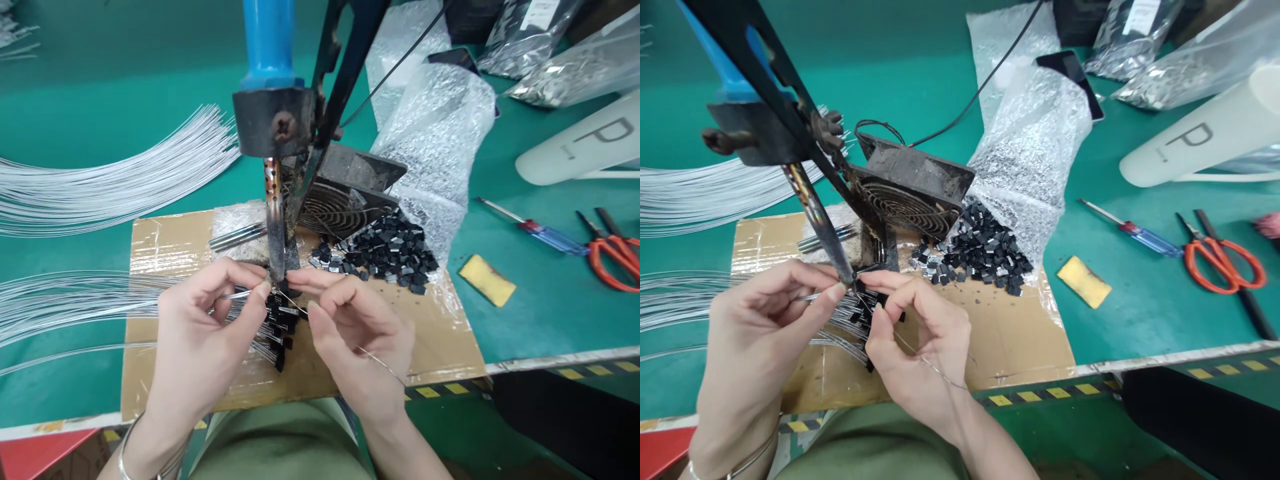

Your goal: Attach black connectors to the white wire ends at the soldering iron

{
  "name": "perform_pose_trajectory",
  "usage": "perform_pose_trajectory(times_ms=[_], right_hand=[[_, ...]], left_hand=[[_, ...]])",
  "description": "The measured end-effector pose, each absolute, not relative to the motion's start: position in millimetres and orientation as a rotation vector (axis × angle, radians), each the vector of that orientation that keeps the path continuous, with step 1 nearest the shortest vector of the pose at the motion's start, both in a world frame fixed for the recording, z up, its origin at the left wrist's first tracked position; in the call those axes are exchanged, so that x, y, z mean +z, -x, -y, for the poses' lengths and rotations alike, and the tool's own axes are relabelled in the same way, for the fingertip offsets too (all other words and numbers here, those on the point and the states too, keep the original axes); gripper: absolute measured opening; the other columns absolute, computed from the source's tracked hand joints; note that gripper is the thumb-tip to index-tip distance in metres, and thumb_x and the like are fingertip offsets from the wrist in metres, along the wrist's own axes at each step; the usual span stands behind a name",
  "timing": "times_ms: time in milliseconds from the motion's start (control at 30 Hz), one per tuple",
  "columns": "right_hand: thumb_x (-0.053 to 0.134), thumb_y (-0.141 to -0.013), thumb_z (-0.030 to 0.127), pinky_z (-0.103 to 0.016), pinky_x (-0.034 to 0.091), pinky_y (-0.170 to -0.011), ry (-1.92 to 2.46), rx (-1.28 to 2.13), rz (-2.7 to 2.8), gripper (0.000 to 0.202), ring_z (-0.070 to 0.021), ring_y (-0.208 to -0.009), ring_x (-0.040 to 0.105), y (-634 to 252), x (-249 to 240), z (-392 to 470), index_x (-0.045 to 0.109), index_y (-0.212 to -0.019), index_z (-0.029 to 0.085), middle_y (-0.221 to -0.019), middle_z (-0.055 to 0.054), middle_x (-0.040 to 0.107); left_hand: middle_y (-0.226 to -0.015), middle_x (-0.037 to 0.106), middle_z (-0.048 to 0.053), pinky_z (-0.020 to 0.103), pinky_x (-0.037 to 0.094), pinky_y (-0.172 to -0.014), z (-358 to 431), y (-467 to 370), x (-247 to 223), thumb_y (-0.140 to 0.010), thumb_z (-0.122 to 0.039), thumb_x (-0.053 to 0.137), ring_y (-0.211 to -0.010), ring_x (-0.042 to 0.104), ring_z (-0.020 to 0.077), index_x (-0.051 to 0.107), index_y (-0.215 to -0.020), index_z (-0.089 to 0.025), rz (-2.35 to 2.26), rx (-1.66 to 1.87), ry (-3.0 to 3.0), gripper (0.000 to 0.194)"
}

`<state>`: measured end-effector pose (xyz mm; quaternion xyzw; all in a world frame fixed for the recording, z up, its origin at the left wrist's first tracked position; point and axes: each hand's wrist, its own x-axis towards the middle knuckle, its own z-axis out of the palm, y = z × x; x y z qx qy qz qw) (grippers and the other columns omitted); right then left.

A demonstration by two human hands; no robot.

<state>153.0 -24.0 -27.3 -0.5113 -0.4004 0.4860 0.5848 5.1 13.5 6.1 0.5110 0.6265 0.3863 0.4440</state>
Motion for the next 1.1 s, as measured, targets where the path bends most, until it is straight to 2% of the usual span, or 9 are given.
perform_pose_trajectory(times_ms=[533,867,1100], right_hand=[[0.068,-0.088,0.000,-0.025,0.061,-0.102,1.151,1.093,0.922,0.026,-0.0150,-0.108,0.080,-149.3,-31.3,23.9,0.064,-0.078,0.024,-0.116,0.000,0.084],[0.069,-0.088,0.001,-0.030,0.062,-0.101,1.185,1.044,0.964,0.025,-0.0183,-0.108,0.081,-149.0,-31.4,23.8,0.064,-0.078,0.023,-0.115,-0.003,0.084],[0.069,-0.090,0.003,-0.029,0.062,-0.100,1.196,1.035,0.981,0.025,-0.0170,-0.107,0.081,-148.6,-31.0,24.6,0.062,-0.079,0.024,-0.115,-0.002,0.083]], left_hand=[[-0.086,0.076,-0.002,0.024,0.040,-0.055,-11.6,-2.1,3.0,-0.086,-0.014,0.078,-0.068,0.062,0.0108,0.075,-0.077,-0.023,-1.510,0.985,-1.334,0.013],[-0.088,0.076,-0.002,0.020,0.041,-0.056,-13.2,-0.9,-4.2,-0.087,-0.012,0.079,-0.071,0.064,0.0091,0.076,-0.078,-0.023,-1.482,0.998,-1.374,0.014],[-0.086,0.076,-0.002,0.021,0.044,-0.059,-11.0,-2.5,1.8,-0.087,-0.014,0.079,-0.073,0.067,0.0109,0.075,-0.077,-0.022,-1.484,0.994,-1.337,0.014]])
